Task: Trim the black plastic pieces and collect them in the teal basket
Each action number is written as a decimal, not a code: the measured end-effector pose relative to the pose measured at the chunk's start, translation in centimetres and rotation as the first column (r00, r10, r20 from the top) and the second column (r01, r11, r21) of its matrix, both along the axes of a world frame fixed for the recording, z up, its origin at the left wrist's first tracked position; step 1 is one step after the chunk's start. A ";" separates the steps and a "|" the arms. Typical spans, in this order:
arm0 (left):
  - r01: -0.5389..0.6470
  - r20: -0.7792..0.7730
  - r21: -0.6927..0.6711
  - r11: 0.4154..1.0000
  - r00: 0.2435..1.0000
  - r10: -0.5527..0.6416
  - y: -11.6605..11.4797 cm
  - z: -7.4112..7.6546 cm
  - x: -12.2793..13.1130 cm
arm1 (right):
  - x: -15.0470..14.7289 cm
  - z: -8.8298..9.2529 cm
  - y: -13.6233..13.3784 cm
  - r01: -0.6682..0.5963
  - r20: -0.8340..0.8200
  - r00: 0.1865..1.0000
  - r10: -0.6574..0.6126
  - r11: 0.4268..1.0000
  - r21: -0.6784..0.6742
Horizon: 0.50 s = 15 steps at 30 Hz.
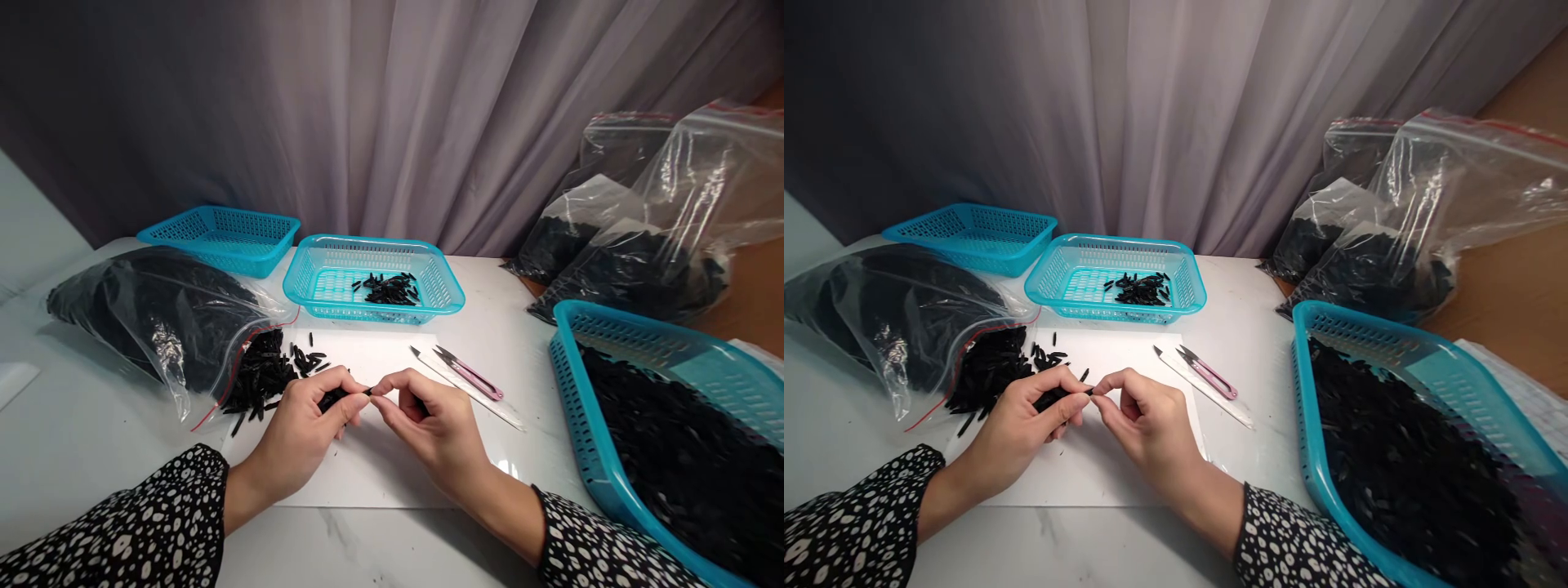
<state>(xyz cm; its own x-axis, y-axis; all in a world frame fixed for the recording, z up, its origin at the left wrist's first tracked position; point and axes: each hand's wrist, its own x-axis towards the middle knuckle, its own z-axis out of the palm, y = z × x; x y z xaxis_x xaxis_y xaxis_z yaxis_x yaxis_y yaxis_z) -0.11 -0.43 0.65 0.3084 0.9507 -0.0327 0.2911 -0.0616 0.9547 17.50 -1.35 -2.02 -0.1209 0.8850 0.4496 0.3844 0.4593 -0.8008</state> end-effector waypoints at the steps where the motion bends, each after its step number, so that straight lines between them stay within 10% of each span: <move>1: 0.006 -0.027 0.022 1.000 1.000 -0.006 -0.1 0.0 0.0 | 0.0 0.0 0.0 -0.004 0.003 1.000 0.004 1.000 0.010; 10: 0.029 -0.097 0.239 0.970 0.995 -0.006 -0.5 0.5 0.2 | -0.4 -0.1 -0.2 -0.017 0.035 0.999 0.015 0.998 0.055; 15: 0.022 0.121 -0.041 0.999 0.992 -0.017 -0.7 0.5 0.3 | -0.7 0.3 -0.3 -0.015 -0.012 1.000 0.016 0.997 0.076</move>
<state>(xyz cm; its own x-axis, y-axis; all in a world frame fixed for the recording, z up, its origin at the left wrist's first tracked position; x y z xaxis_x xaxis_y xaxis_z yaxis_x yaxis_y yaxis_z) 0.17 -1.10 1.14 0.3306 0.9432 -0.0341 0.1723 -0.0248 0.9847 16.79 -1.69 -1.70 -0.1286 0.8463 0.5169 0.3670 0.5248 -0.7680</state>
